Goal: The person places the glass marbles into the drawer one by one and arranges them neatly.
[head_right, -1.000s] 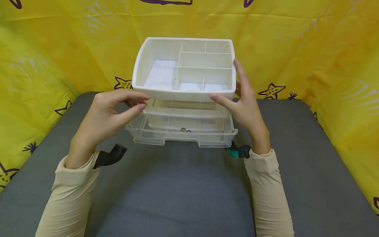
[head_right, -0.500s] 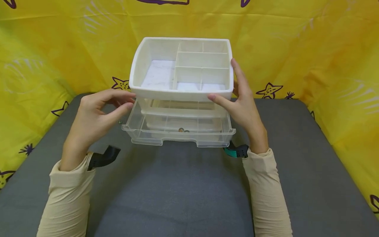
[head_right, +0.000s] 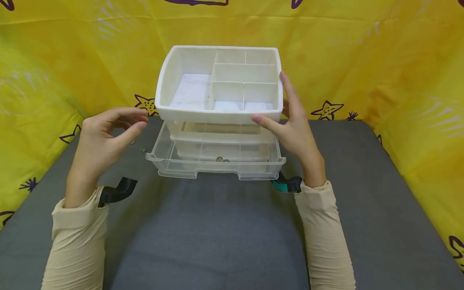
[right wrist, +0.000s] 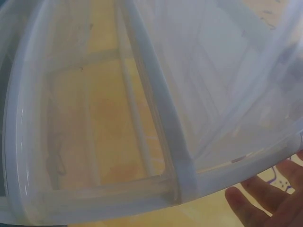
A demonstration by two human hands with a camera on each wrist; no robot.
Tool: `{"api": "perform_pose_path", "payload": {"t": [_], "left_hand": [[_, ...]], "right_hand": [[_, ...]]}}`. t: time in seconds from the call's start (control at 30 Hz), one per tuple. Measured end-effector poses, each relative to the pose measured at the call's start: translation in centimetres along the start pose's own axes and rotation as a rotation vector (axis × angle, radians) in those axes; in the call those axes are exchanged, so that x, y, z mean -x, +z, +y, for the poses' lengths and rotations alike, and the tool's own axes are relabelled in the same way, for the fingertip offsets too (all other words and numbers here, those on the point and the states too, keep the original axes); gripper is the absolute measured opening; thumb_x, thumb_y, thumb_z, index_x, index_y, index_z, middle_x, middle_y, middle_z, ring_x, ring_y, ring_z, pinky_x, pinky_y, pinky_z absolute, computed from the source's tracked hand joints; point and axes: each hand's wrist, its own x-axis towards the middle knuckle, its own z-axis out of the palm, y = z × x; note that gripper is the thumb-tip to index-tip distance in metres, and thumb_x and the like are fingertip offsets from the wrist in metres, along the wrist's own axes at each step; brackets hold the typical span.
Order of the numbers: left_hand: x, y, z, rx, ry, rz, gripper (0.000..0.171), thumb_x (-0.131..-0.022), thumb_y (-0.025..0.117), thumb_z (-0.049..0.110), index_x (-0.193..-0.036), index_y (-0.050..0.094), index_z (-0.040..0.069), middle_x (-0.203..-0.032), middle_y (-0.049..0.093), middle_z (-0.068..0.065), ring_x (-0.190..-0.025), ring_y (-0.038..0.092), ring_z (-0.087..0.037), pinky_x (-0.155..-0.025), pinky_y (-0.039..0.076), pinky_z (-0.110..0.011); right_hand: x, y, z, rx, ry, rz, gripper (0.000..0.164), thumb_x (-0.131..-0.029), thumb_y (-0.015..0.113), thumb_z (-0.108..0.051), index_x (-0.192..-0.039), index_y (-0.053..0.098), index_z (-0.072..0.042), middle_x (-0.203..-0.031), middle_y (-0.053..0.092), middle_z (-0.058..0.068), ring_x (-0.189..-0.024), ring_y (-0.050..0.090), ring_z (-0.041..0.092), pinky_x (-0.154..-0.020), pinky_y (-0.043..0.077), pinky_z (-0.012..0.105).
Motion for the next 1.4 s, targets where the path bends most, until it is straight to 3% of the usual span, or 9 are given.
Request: {"api": "perform_pose_path", "payload": {"t": [0.13, 0.43, 0.57, 0.73, 1.07, 1.4], "left_hand": [[-0.1, -0.1, -0.8, -0.012, -0.033, -0.004, 0.021, -0.089, 0.072, 0.004, -0.109, 0.075, 0.008, -0.090, 0.066, 0.024, -0.083, 0.062, -0.001, -0.073, 0.048, -0.013], [-0.2, 0.0, -3.6, -0.083, -0.164, -0.059, 0.022, -0.093, 0.070, 0.014, -0.114, 0.073, 0.013, -0.097, 0.071, 0.007, -0.083, 0.059, 0.000, -0.076, 0.046, -0.013], [-0.3, 0.2, -4.6, -0.105, -0.191, -0.075, 0.022, -0.093, 0.068, 0.015, -0.115, 0.073, 0.014, -0.098, 0.072, 0.004, -0.082, 0.059, 0.002, -0.075, 0.046, -0.013], [-0.1, 0.1, -5.9, -0.156, -0.202, -0.101, 0.023, -0.094, 0.067, 0.013, -0.117, 0.071, 0.009, -0.102, 0.073, -0.011, -0.079, 0.056, 0.007, -0.071, 0.044, -0.011], [0.3, 0.2, -9.2, -0.187, -0.300, -0.145, 0.024, -0.095, 0.066, 0.014, -0.117, 0.070, 0.008, -0.106, 0.072, -0.016, -0.078, 0.053, 0.013, -0.073, 0.044, -0.009], [1.0, 0.1, -11.2, -0.228, -0.327, -0.193, 0.023, -0.094, 0.067, 0.012, -0.115, 0.071, 0.005, -0.099, 0.072, -0.018, -0.074, 0.056, -0.002, -0.064, 0.042, -0.009]], "right_hand": [[0.0, 0.1, 0.0, 0.005, 0.005, -0.001, 0.096, -0.084, 0.078, -0.010, -0.157, 0.022, -0.034, -0.156, 0.036, -0.002, -0.118, 0.056, 0.024, -0.083, 0.054, 0.017], [0.1, -0.1, 0.0, 0.017, 0.007, -0.004, 0.096, -0.084, 0.078, -0.010, -0.157, 0.021, -0.034, -0.152, 0.041, 0.002, -0.114, 0.058, 0.021, -0.083, 0.054, 0.017], [0.1, -0.2, 0.0, 0.015, 0.008, -0.004, 0.096, -0.084, 0.077, -0.010, -0.158, 0.021, -0.034, -0.152, 0.042, 0.003, -0.114, 0.058, 0.021, -0.082, 0.054, 0.017], [0.0, -0.1, 0.0, 0.017, 0.002, -0.004, 0.096, -0.084, 0.078, -0.010, -0.158, 0.021, -0.034, -0.154, 0.039, 0.000, -0.116, 0.057, 0.023, -0.083, 0.054, 0.018], [-0.1, 0.0, 0.0, 0.034, -0.005, -0.006, 0.096, -0.084, 0.078, -0.010, -0.158, 0.021, -0.034, -0.153, 0.040, 0.000, -0.118, 0.057, 0.024, -0.084, 0.055, 0.017], [0.0, 0.0, 0.0, 0.034, -0.001, -0.006, 0.095, -0.084, 0.078, -0.011, -0.157, 0.021, -0.035, -0.152, 0.041, 0.000, -0.116, 0.058, 0.024, -0.083, 0.055, 0.017]]}}
